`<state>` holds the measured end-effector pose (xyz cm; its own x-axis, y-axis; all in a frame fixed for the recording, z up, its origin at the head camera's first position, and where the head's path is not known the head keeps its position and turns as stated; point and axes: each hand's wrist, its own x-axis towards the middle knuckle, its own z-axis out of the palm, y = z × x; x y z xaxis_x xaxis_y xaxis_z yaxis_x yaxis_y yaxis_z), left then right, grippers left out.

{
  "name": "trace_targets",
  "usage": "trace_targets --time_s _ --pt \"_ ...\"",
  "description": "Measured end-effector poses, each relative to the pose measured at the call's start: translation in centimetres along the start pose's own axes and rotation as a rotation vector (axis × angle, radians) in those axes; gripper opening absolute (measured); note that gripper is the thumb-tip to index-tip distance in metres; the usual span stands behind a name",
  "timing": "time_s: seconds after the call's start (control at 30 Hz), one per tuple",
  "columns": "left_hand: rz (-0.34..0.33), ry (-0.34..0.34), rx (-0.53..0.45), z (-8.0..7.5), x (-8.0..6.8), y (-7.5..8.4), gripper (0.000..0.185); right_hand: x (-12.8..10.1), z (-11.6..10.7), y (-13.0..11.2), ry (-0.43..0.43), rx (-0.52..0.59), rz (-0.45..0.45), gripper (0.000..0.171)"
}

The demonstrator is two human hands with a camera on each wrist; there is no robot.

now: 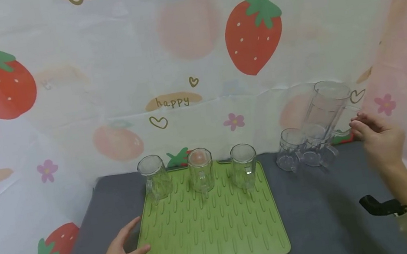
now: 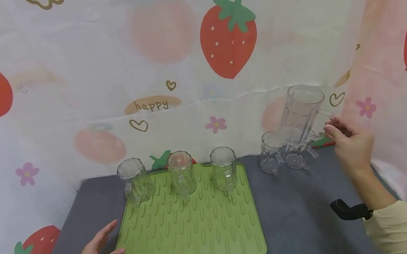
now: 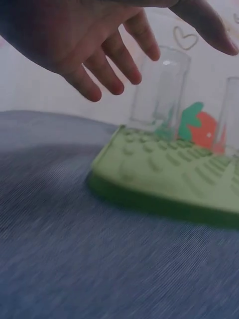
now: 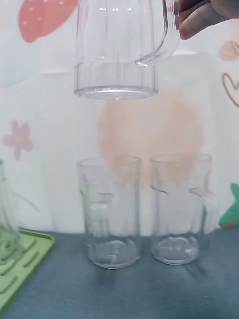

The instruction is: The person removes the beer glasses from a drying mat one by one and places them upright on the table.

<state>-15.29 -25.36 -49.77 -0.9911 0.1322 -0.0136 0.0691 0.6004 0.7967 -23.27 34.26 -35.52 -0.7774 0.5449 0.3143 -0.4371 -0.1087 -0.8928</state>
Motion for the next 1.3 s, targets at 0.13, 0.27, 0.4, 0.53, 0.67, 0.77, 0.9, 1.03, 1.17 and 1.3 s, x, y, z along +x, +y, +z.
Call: trace_targets --time_s 0.13,0.27,0.4,0.53,0.67,0.77,0.9,1.03,1.17,1.3 --pt "-0.081 -0.077 0.056 -0.2 -0.5 -0.9 0.083 0.6 -0.8 0.2 0.028 0.045 0.016 0.015" --pt "-0.126 -0.113 0.101 0.2 -0.7 -1.7 0.088 1.2 -1.6 0.5 0.033 0.097 0.010 0.013" --pt "-0.148 -0.119 0.126 0.6 -1.0 -2.2 0.091 1.8 -2.4 0.9 0.050 0.052 -0.039 0.012" --pt "-0.169 -0.135 0.159 0.8 -1.4 -2.4 0.096 2.3 -3.1 1.3 0.093 0.043 -0.052 0.017" --pt "-0.215 -0.174 0.205 1.0 -1.4 -2.5 0.103 2.5 -3.8 1.6 0.141 0.014 -0.034 0.021" --pt "-0.239 -0.190 0.216 1.2 -1.3 -2.6 0.107 2.6 -4.4 1.9 0.172 -0.044 -0.016 0.020" --pt "-0.255 -0.201 0.214 1.2 -1.1 -2.7 0.107 2.8 -5.2 2.4 0.199 -0.059 -0.018 0.021" --pt "-0.273 -0.225 0.214 1.2 -1.0 -2.8 0.106 3.0 -5.9 3.1 0.219 -0.095 -0.033 0.024" --pt "-0.281 -0.239 0.207 1.2 -0.9 -3.0 0.104 3.0 -6.8 4.0 0.236 -0.217 -0.063 0.028" --pt "-0.284 -0.247 0.209 1.3 -0.9 -3.0 0.103 3.1 -7.5 5.2 0.246 -0.314 -0.082 0.036"
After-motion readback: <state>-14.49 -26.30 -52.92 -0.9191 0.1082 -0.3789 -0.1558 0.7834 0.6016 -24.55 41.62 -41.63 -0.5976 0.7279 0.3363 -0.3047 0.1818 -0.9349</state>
